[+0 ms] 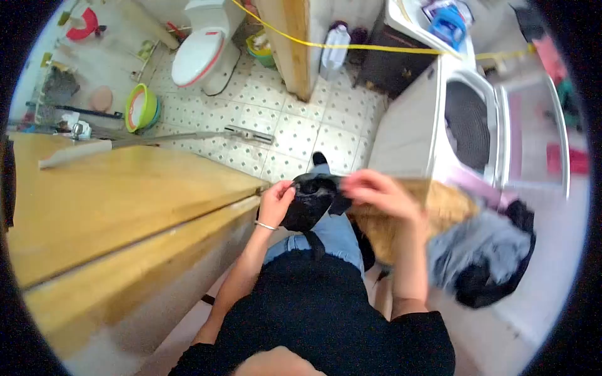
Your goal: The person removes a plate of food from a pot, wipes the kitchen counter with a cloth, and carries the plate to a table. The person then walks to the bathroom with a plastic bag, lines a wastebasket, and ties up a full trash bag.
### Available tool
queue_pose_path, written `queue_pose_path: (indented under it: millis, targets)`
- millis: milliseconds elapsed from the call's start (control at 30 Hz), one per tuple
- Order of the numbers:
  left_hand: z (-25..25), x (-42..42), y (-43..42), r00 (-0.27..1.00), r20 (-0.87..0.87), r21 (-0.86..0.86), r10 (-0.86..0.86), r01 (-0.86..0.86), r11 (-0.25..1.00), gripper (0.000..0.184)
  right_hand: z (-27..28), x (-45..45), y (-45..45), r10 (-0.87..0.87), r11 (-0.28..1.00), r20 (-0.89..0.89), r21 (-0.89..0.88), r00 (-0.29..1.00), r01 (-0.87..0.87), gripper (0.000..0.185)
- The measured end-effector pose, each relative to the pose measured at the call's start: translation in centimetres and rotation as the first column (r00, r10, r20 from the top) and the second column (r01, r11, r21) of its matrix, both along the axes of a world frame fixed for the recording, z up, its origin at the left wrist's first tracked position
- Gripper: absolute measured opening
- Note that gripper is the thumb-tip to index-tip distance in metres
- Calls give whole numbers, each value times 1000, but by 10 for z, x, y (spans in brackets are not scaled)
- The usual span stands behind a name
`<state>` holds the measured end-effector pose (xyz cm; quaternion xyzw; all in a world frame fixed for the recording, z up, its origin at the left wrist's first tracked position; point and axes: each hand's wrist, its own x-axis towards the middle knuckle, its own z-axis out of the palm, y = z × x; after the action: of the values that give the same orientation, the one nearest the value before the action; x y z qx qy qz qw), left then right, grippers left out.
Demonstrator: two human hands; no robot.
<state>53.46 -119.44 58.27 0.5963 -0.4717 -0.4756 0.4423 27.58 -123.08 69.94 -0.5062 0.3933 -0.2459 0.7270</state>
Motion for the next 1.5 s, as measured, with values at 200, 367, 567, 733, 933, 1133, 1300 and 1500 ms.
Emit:
queue_pose_path:
  millis: [200, 367, 567, 733, 933, 1133, 1300, 1500]
  targets:
    - [8, 17, -60, 949, -133, 213, 284, -252, 944, 18, -58, 114, -145, 225, 803, -323, -472, 919, -363, 40]
    - [-21, 46, -57, 820, 1, 226, 573, -558, 798, 20, -29, 223, -236, 299, 647, -263, -651, 917, -397, 36]
    - [-52, 71, -41, 687, 128, 298, 715, -715, 633, 21, -26, 406, -208, 524, 337, -181, -854, 832, -398, 54]
    - [-82, 87, -40, 609, 343, 187, 715, -790, 584, 21, -15, 493, -144, 504, 341, -176, -859, 846, -382, 61]
    - [-83, 127, -46, 522, 429, 185, 738, -850, 494, 24, -44, 538, -108, 634, 526, 4, -735, 773, -428, 36]
    - [-111, 153, -53, 405, 185, 278, 895, -895, 348, 22, -42, 552, -202, 279, 654, -47, -722, 959, -225, 16]
    - [-123, 199, -92, 338, 245, 296, 909, -919, 262, 23, 26, 649, -324, 55, 690, 230, -712, 972, 129, 22]
    - [-80, 293, -164, 348, 247, 239, 904, -926, 292, 24, 79, 745, -428, 134, 776, 444, -603, 886, 184, 29]
